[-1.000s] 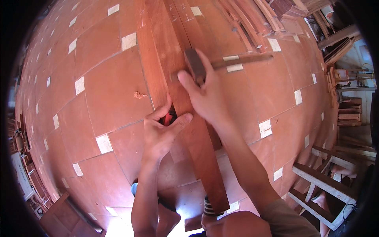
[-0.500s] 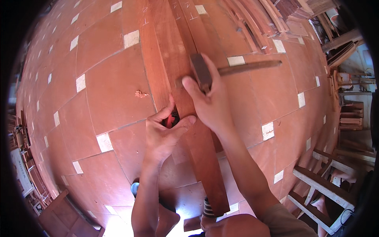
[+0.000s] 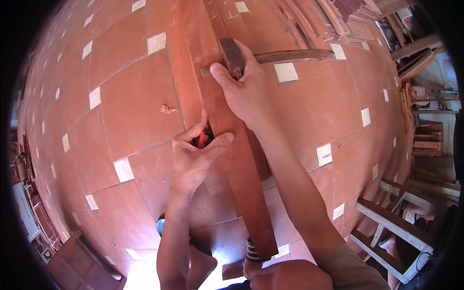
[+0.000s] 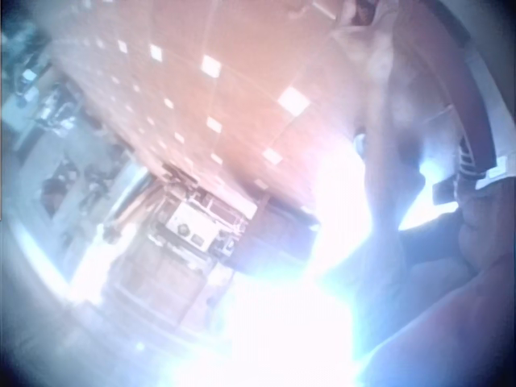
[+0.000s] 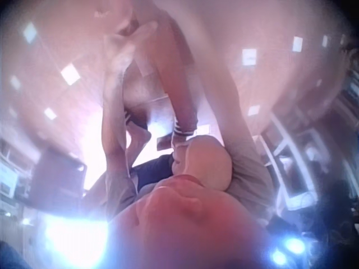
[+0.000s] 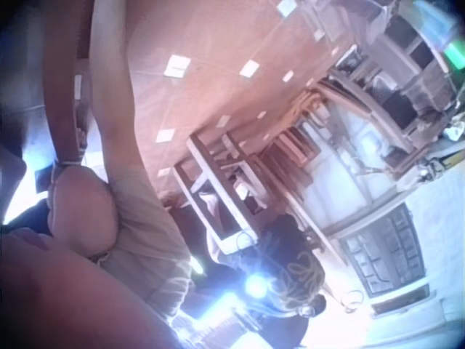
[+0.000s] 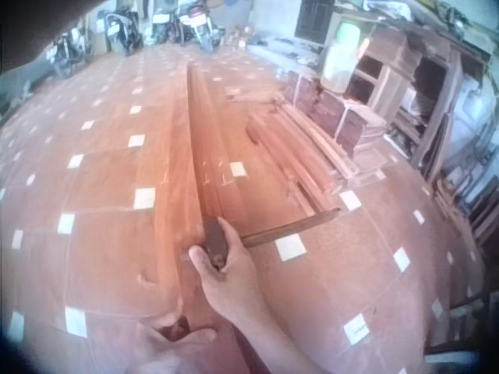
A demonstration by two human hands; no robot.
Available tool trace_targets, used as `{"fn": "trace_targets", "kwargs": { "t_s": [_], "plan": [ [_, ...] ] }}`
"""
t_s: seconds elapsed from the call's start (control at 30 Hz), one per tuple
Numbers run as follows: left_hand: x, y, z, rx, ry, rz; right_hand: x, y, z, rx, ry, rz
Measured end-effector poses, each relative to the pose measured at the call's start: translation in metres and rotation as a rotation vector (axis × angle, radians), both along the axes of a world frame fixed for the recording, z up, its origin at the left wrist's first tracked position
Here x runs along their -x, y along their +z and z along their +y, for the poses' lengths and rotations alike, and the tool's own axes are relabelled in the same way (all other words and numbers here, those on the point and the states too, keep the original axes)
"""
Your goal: The person measures wooden planks on the floor using a tape measure and a try square. They mark measurements on the wood with a pen and reposition the planks to measure different sections.
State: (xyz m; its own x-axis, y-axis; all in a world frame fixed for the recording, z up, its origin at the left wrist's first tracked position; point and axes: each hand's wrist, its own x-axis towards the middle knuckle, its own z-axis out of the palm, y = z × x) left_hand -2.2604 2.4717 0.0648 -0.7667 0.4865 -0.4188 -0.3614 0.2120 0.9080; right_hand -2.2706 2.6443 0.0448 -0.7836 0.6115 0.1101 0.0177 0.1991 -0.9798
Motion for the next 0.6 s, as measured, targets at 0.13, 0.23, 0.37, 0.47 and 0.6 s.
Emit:
{"fn": "trace_targets", "kwargs": {
  "t_s": [0.13, 0.23, 0.37, 0.47, 0.6],
  "plan": [
    [-0.006, -0.004, -0.012, 0.067, 0.056, 0.081, -0.013, 0.011, 0.011, 0.115, -0.045, 0.166],
    [-0.015, -0.010, -0.037, 0.029, 0.108, 0.000, -0.079, 0.034, 0.038, 0.072, -0.089, -0.120],
    [-0.019, -0.005, -0.069, -0.139, 0.175, -0.202, -0.167, 0.002, 0.090, -0.131, -0.073, -0.636],
    [-0.023, 0.008, -0.072, -0.054, 0.168, -0.113, -0.203, -0.007, 0.110, -0.057, -0.056, -0.953],
    [-0.020, 0.027, -0.072, 0.012, 0.078, -0.009, -0.212, -0.006, 0.107, -0.215, -0.056, -1.168]
  ]
}}
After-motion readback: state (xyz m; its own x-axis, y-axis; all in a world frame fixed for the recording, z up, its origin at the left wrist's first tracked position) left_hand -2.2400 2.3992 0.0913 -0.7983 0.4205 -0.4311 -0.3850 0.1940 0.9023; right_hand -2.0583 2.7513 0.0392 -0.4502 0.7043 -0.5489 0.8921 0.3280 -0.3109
